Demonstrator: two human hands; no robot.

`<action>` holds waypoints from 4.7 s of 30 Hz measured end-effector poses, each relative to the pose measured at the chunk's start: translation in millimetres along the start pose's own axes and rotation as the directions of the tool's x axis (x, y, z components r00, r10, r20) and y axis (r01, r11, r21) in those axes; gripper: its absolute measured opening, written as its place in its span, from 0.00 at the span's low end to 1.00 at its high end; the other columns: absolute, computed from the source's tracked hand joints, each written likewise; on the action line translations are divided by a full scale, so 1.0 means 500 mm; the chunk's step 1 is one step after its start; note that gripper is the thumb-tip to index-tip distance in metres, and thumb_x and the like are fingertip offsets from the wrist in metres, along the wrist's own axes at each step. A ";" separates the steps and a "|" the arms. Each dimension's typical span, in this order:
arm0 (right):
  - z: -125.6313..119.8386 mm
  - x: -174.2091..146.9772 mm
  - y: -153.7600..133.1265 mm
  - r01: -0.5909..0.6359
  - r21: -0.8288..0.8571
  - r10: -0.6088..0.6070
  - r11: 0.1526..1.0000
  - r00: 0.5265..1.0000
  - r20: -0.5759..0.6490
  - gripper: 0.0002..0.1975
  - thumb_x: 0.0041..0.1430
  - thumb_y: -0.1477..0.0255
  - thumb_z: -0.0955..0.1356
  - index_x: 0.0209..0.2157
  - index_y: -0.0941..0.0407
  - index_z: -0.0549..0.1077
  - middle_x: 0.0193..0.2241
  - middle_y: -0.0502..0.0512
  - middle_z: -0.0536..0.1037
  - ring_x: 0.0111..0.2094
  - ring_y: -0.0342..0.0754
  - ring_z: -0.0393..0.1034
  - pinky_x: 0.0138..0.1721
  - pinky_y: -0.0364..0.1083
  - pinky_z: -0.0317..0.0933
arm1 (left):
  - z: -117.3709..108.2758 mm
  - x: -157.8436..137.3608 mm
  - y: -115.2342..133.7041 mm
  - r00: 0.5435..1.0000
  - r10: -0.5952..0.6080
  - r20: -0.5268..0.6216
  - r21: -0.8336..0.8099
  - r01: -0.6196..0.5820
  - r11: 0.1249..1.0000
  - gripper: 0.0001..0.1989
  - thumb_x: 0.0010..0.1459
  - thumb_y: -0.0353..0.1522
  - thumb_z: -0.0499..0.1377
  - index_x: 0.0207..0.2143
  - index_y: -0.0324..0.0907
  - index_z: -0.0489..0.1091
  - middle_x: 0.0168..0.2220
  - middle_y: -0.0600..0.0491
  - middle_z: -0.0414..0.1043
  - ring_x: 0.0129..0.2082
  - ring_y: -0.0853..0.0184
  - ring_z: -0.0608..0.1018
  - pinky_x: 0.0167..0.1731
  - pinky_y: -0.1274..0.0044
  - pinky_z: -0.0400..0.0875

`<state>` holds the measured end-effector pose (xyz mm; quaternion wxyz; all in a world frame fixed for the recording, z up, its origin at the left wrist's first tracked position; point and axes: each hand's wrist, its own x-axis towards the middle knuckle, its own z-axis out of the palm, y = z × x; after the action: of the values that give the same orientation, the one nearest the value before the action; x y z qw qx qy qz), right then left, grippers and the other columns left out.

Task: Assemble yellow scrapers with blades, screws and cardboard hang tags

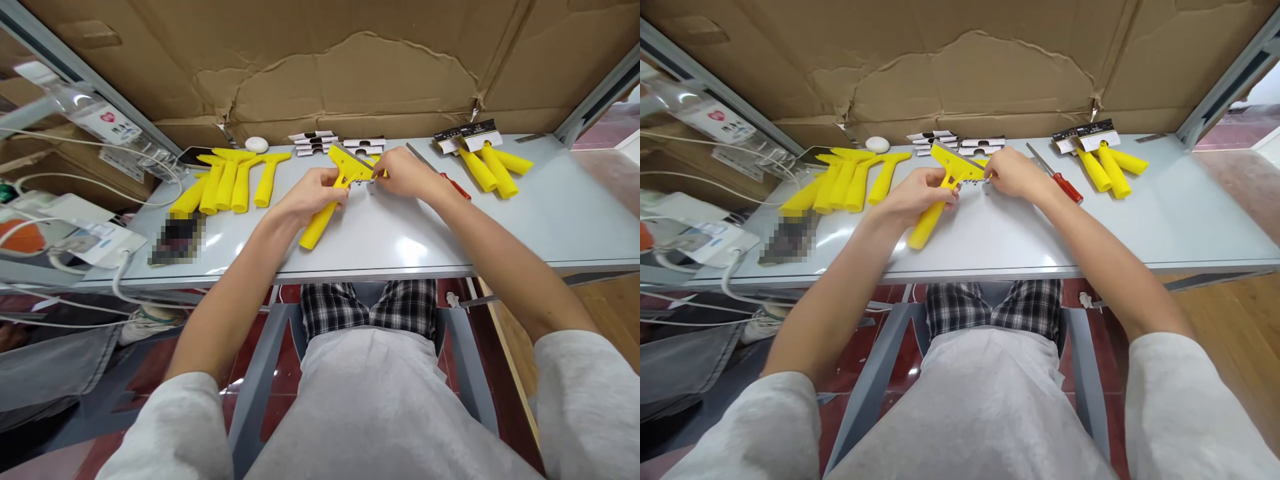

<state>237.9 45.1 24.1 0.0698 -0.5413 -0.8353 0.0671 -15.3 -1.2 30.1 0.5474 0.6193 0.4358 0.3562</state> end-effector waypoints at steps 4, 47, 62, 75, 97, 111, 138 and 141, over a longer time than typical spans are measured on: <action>0.012 0.002 -0.011 -0.044 -0.047 0.044 0.998 0.999 0.001 0.19 0.77 0.70 0.68 0.57 0.56 0.90 0.57 0.65 0.85 0.58 0.56 0.80 0.61 0.50 0.72 | -0.005 0.003 -0.004 0.995 -0.081 0.054 -0.199 0.090 0.976 0.16 0.36 0.22 0.70 0.32 0.39 0.77 0.33 0.55 0.75 0.30 0.72 0.73 0.27 0.77 0.66; -0.044 -0.072 -0.053 0.067 0.284 -0.029 0.957 0.990 -0.136 0.30 0.78 0.41 0.70 0.62 0.48 0.88 0.65 0.62 0.79 0.71 0.57 0.72 0.74 0.56 0.75 | -0.006 -0.012 -0.003 0.987 -0.094 0.131 -0.256 0.126 0.959 0.15 0.39 0.21 0.72 0.32 0.39 0.79 0.34 0.53 0.75 0.29 0.73 0.71 0.27 0.76 0.65; -0.044 -0.074 -0.067 0.061 0.240 -0.033 0.969 0.992 -0.120 0.26 0.80 0.47 0.67 0.61 0.48 0.87 0.68 0.61 0.79 0.73 0.56 0.71 0.74 0.55 0.73 | -0.001 -0.014 -0.001 0.989 -0.085 0.118 -0.245 0.112 0.963 0.14 0.39 0.20 0.72 0.31 0.38 0.79 0.33 0.53 0.74 0.28 0.72 0.73 0.27 0.76 0.66; -0.036 -0.074 -0.065 0.085 0.296 -0.039 0.951 0.987 -0.156 0.30 0.83 0.44 0.64 0.63 0.52 0.81 0.69 0.63 0.78 0.69 0.53 0.74 0.67 0.50 0.74 | -0.002 -0.013 -0.002 0.985 -0.089 0.148 -0.269 0.127 0.955 0.15 0.39 0.20 0.71 0.32 0.39 0.78 0.34 0.53 0.74 0.28 0.73 0.71 0.27 0.76 0.65; -0.085 -0.179 0.119 -0.520 -0.111 0.525 0.847 0.851 0.022 0.30 0.76 0.61 0.76 0.74 0.53 0.78 0.59 0.70 0.83 0.64 0.60 0.74 0.69 0.57 0.67 | 0.001 -0.014 -0.004 0.981 -0.111 0.162 -0.299 0.156 0.942 0.14 0.40 0.19 0.70 0.30 0.39 0.75 0.34 0.54 0.74 0.28 0.74 0.71 0.26 0.77 0.65; -0.169 -0.151 0.181 -0.030 0.627 0.508 0.779 0.616 -0.602 0.26 0.52 0.65 0.89 0.47 0.54 0.81 0.40 0.56 0.86 0.39 0.51 0.86 0.33 0.46 0.72 | -0.005 -0.004 -0.015 0.982 -0.108 0.156 -0.340 0.157 0.927 0.16 0.39 0.18 0.69 0.32 0.38 0.75 0.33 0.54 0.75 0.27 0.74 0.72 0.24 0.80 0.66; -0.093 -0.149 0.226 0.428 0.761 0.235 0.487 0.775 -0.587 0.38 0.32 0.46 0.94 0.37 0.53 0.84 0.31 0.50 0.83 0.22 0.45 0.73 0.17 0.49 0.55 | 0.012 0.004 -0.015 0.967 -0.252 -0.035 -0.437 0.212 0.874 0.18 0.41 0.14 0.65 0.32 0.40 0.70 0.32 0.53 0.74 0.25 0.75 0.72 0.22 0.83 0.66; -0.091 -0.148 0.226 0.427 0.742 0.204 0.517 0.780 -0.591 0.37 0.33 0.48 0.94 0.36 0.54 0.84 0.31 0.52 0.83 0.22 0.45 0.74 0.19 0.49 0.59 | 0.012 0.004 -0.016 0.968 -0.246 -0.045 -0.427 0.204 0.881 0.17 0.42 0.14 0.65 0.31 0.39 0.70 0.32 0.53 0.74 0.25 0.76 0.72 0.22 0.83 0.66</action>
<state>377.5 24.9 44.2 0.5951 -0.3677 -0.6572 0.2805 -10.1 -1.7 21.4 0.6829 0.4144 0.4446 0.4052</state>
